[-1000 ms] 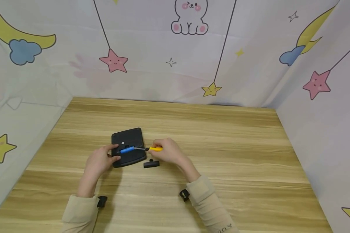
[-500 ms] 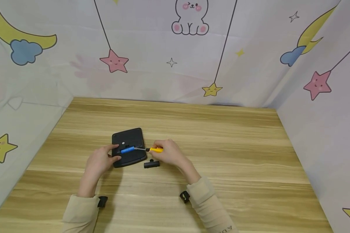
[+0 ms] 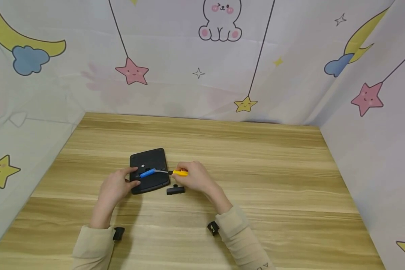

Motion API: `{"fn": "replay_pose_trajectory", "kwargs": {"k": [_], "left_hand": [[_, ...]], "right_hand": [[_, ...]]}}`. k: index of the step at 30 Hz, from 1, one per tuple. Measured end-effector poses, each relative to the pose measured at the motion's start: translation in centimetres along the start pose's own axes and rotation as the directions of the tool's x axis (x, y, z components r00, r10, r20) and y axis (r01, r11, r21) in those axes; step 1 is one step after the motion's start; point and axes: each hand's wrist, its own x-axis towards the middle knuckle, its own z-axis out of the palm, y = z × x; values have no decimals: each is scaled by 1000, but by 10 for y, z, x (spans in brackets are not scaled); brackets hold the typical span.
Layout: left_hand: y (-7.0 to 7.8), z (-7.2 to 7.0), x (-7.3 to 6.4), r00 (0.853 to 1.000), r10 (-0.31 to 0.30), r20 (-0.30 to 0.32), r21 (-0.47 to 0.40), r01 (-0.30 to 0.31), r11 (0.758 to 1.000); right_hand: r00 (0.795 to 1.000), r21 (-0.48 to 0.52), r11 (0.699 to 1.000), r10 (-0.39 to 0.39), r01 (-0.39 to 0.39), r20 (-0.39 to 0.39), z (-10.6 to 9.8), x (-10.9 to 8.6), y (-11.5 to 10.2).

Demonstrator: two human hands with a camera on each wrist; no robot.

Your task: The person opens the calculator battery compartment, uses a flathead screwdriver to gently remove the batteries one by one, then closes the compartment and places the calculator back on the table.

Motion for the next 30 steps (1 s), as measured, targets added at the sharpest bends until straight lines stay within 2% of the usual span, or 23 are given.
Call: {"fn": "replay_pose_trajectory", "kwargs": {"k": [12, 19, 30], "left_hand": [[-1, 0, -1, 1000, -18, 10, -9, 18, 1000], [-1, 0, -2, 1000, -16, 3, -24, 16, 1000], [-1, -1, -2, 1000, -16, 0, -24, 16, 1000]], "right_hand": [[1000, -83, 996, 29, -29, -5, 0, -2, -5], [999, -178, 983, 44, -48, -30, 3, -4, -7], [998, -255, 965, 54, -58, -24, 3, -5, -12]]}}
